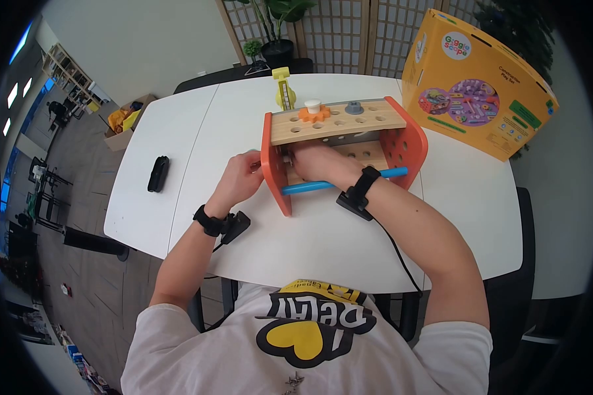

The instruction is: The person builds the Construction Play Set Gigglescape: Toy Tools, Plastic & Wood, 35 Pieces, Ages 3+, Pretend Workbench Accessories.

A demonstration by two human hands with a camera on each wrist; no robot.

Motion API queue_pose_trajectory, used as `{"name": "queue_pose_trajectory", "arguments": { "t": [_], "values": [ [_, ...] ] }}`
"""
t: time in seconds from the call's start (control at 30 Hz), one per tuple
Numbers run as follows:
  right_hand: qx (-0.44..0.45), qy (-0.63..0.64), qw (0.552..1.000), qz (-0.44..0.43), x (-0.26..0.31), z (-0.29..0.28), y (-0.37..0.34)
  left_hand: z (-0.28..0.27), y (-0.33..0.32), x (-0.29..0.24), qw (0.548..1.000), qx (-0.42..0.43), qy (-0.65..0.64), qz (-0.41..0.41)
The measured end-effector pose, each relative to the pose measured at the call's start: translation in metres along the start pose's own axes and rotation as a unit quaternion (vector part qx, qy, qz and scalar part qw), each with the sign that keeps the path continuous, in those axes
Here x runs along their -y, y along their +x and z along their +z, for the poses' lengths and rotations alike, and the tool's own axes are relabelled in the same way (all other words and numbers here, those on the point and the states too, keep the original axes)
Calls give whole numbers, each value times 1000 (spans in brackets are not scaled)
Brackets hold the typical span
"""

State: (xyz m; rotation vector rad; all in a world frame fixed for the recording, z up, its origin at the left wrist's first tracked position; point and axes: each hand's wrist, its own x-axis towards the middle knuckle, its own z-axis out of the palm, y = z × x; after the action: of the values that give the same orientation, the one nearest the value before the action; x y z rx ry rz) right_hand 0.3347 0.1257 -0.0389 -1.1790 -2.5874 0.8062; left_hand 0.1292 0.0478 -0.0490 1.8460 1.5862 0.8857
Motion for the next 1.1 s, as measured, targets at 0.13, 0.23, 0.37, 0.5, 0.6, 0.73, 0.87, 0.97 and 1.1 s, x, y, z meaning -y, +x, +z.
{"name": "queue_pose_trajectory", "arguments": {
  "t": [0.13,0.23,0.37,0.5,0.6,0.73,0.87,0.97,1.1],
  "values": [
    [10,4,999,44,17,-14,-9,-1,0,-2,1000,5,7,-6],
    [1,32,998,47,16,-14,-12,-1,0,-4,1000,6,10,-7],
    [-22,67,998,4,2,-3,-6,-1,0,-4,1000,6,10,-5],
    [10,0,1000,-1,0,-3,1,1,0,-1,1000,3,-1,3],
    [26,-9,999,28,2,-4,2,0,0,-3,1000,5,8,-8],
    [-9,14,999,49,11,-8,-10,1,0,0,1000,4,-4,-4],
    [-22,31,999,14,4,-4,-9,2,0,4,1000,3,-9,-3],
    [-8,36,999,19,5,-8,-7,1,0,1,1000,6,-8,0],
    [15,-45,999,-1,-8,6,6,1,-1,0,1000,6,-16,0]
  ]
}}
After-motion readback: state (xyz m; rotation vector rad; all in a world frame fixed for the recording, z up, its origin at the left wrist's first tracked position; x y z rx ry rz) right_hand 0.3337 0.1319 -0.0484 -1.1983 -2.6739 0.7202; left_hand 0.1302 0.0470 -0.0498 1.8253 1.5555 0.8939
